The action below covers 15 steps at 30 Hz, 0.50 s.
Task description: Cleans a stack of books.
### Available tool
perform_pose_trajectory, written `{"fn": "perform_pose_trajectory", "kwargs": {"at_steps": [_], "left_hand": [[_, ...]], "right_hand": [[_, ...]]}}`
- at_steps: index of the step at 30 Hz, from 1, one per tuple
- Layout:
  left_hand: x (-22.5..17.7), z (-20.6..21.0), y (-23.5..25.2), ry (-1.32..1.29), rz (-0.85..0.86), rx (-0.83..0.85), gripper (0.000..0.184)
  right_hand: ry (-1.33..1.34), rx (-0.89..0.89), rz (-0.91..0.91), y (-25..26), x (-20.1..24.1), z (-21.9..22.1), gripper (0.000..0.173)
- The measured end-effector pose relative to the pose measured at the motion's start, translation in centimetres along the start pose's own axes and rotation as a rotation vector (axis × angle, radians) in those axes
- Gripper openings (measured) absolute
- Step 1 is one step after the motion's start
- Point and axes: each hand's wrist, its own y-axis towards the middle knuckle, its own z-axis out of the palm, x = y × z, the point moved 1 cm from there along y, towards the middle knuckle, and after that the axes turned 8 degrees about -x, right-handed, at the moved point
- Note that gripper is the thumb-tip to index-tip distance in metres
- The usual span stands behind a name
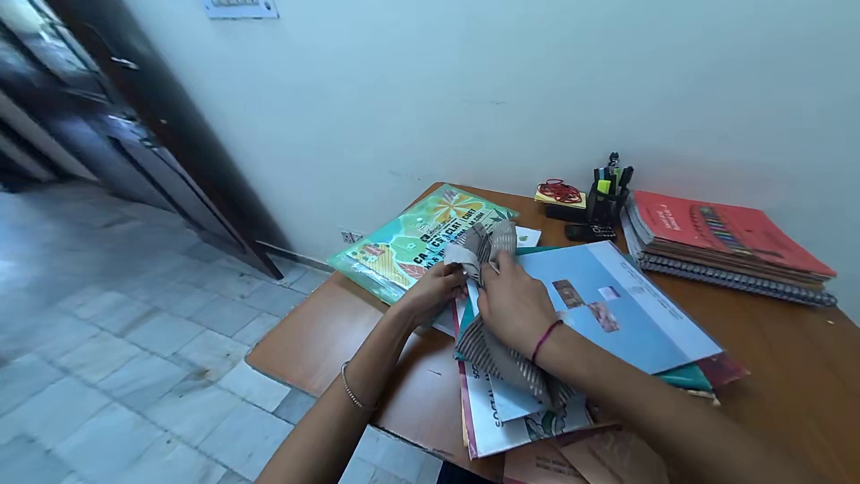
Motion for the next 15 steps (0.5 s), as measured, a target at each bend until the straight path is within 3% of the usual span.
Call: {"fn": "perform_pose_trajectory", "kwargs": {"at_steps": [4, 11, 15], "left_hand": [[0.9, -0.9, 0.3, 0.031, 0.071, 0.092, 0.025], [1.1, -0.2, 0.2, 0.013, 0.062, 0.007, 0.031], [0.9, 0.2, 0.0, -0.004, 0.048, -0.05, 0.031]], "right_hand": [[0.011, -0.027, 0.059, 0.4, -4.4, -1.1, 0.041], [-0.06, -0.218, 0.398, -1.2, -18.1, -4.4, 0.037], [-0.115, -0.242, 0.51, -1.5, -17.1, -4.4, 0.036]]}}
